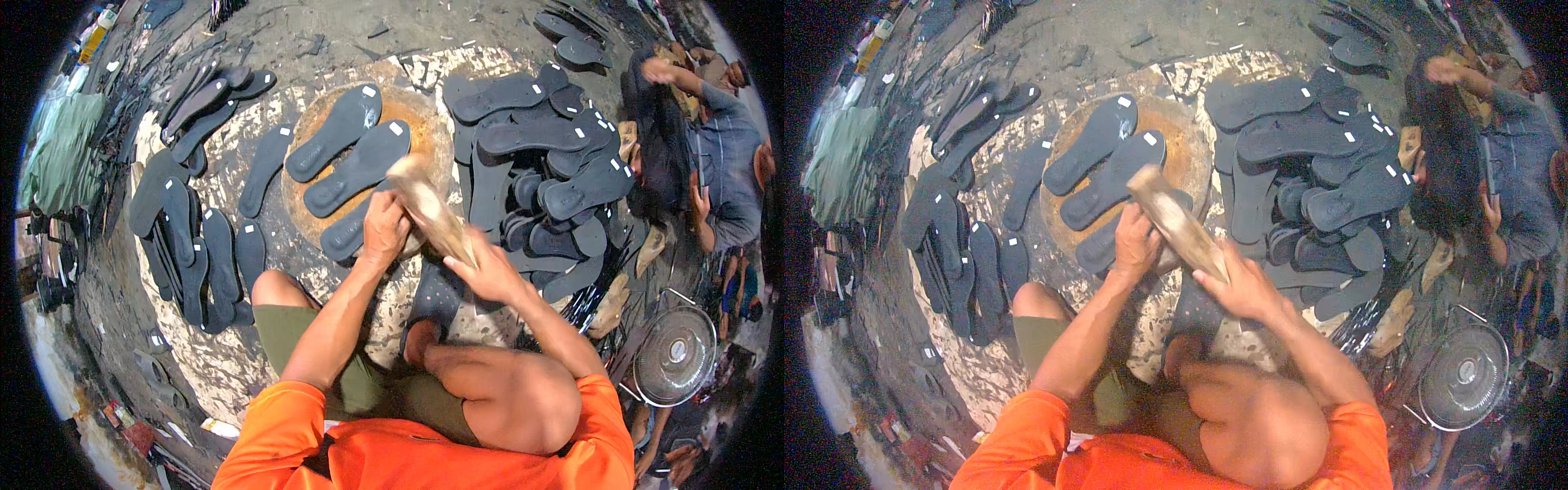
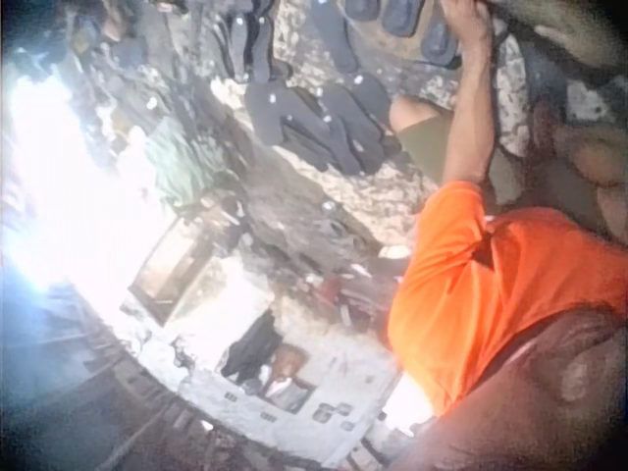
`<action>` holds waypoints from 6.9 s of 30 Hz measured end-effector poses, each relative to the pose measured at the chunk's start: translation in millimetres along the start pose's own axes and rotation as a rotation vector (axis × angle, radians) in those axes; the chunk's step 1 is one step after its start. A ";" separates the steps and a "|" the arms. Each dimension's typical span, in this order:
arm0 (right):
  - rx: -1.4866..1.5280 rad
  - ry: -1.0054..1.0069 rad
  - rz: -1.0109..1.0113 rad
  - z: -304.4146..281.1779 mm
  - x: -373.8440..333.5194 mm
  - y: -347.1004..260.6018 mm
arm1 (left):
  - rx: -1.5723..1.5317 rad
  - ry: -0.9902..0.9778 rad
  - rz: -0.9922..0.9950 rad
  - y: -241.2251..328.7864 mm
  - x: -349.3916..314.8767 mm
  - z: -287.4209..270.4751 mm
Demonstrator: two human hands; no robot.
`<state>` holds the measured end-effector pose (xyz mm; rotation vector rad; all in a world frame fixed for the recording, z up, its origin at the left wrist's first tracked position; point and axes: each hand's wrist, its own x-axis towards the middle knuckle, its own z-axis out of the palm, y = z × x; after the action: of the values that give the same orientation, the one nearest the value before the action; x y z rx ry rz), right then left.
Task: The person sits on the floor and repeatedly strikes black flip-flop soles with a wooden block to smooth or shape them. The person handles the soles one at a time, placing them on a wooden stump and striking them before moving them aside.
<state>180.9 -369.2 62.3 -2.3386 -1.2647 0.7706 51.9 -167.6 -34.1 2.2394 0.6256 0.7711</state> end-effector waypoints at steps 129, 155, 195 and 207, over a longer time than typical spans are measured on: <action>1.028 -0.563 0.300 31.9 166.8 -91.3 | -0.115 0.343 -0.466 -93.3 68.2 -114.1; 0.796 -0.537 0.210 52.4 165.8 -58.5 | -0.604 0.734 -0.616 -82.5 75.6 -130.4; 0.970 -0.519 0.296 49.8 74.3 -59.9 | -0.040 0.185 -0.468 -46.4 2.5 -119.7; 0.217 -0.078 -0.258 34.3 63.6 -91.0 | 0.108 0.145 -0.111 -59.9 -6.2 -103.0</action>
<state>129.5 -265.1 67.6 -1.9456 -1.4047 0.8703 -34.5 -86.8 -18.5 2.2380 0.8726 0.8663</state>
